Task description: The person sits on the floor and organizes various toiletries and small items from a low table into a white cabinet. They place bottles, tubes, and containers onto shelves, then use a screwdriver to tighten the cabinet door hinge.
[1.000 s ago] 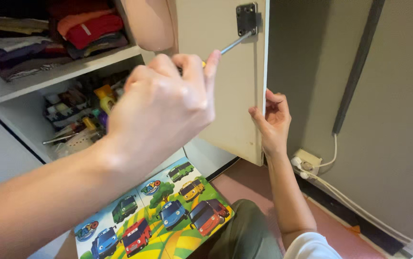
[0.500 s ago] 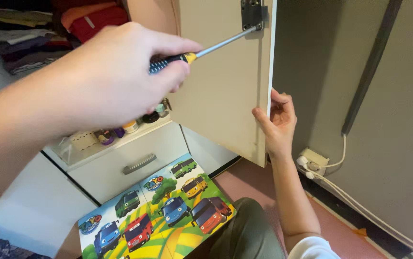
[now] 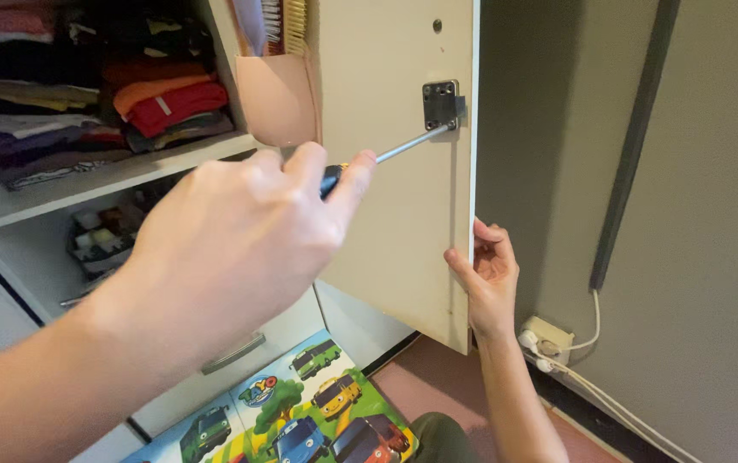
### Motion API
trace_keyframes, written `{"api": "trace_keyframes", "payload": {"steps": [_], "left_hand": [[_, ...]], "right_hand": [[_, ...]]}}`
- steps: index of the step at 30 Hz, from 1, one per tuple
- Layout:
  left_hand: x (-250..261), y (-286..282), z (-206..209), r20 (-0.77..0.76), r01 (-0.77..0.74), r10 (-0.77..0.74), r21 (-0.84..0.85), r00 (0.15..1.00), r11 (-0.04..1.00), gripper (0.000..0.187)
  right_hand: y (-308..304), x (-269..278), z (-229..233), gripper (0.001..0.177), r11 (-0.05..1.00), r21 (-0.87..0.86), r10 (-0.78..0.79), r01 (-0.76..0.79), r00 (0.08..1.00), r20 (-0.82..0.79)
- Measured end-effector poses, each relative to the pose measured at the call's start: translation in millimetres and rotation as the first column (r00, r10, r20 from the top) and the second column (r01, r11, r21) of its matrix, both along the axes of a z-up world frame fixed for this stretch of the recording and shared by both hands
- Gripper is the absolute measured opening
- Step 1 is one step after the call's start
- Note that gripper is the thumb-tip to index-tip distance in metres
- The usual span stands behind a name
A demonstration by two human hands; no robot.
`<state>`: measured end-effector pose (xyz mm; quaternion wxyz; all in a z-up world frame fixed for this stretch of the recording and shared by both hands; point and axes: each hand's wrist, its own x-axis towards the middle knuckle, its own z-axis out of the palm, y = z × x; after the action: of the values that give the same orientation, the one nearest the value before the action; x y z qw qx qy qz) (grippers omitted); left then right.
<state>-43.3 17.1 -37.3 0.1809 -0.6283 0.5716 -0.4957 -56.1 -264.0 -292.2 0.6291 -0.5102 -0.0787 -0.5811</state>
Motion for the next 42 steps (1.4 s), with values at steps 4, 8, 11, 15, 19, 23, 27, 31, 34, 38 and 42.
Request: {"api": "trace_keyframes", "payload": {"steps": [4,8,11,15,19,23,27,31,34,38,42], "left_hand": [[6.7,1.3,-9.7,0.196,0.047,-0.038,-0.039,0.980,0.998,0.063],[11.7,2.2,-19.0,0.352,0.099,-0.058,-0.100,0.934,0.990,0.058],[13.9,4.6,-19.7,0.343,0.124,-0.074,-0.127,0.936,0.984,0.055],[3.8,6.4,-15.8,-0.004,0.236,-0.242,-0.193,0.970,0.952,0.047],[2.6,6.0,-8.0,-0.702,-0.064,-0.104,-0.209,0.705,0.976,0.046],[22.5,2.7,-0.4,-0.918,-0.060,-0.141,-0.175,0.370,0.983,0.036],[26.0,1.0,-6.1,-0.816,0.045,-0.185,-0.192,0.548,0.980,0.034],[16.5,0.9,-1.9,-0.743,-0.028,-0.034,-0.071,0.668,0.997,0.030],[7.3,4.5,0.1,-0.674,0.045,-0.113,-0.118,0.730,0.992,0.030],[4.0,5.8,-1.8,-0.639,0.007,-0.061,-0.087,0.767,0.996,0.028],[6.2,6.7,-6.1,-0.611,0.034,-0.094,-0.110,0.786,0.993,0.032]], "right_hand": [[-2.5,3.1,-0.1,0.039,0.999,-0.024,-0.034,0.034,0.999,-0.009],[-2.1,4.8,-2.2,0.040,1.000,0.021,-0.002,0.003,1.000,-0.017],[0.6,6.0,-2.4,0.040,0.999,0.000,-0.042,0.042,0.999,-0.009],[3.3,4.2,-3.1,0.040,0.997,-0.039,-0.073,0.072,0.997,-0.021],[7.6,1.5,-2.3,0.039,0.995,-0.039,-0.091,0.088,0.994,-0.066],[12.4,3.9,2.3,0.042,0.998,0.005,-0.056,0.056,0.998,-0.014],[11.8,4.3,-0.2,0.043,0.997,-0.005,-0.082,0.082,0.996,-0.024],[11.3,3.5,-1.5,0.042,0.996,0.023,-0.083,0.085,0.995,-0.063],[12.3,3.1,2.5,0.039,0.998,0.011,-0.067,0.068,0.997,-0.027],[15.4,1.0,4.2,0.039,0.998,-0.002,-0.060,0.060,0.998,-0.005],[18.0,0.2,5.8,0.039,0.997,0.020,-0.078,0.079,0.996,-0.049]]}}
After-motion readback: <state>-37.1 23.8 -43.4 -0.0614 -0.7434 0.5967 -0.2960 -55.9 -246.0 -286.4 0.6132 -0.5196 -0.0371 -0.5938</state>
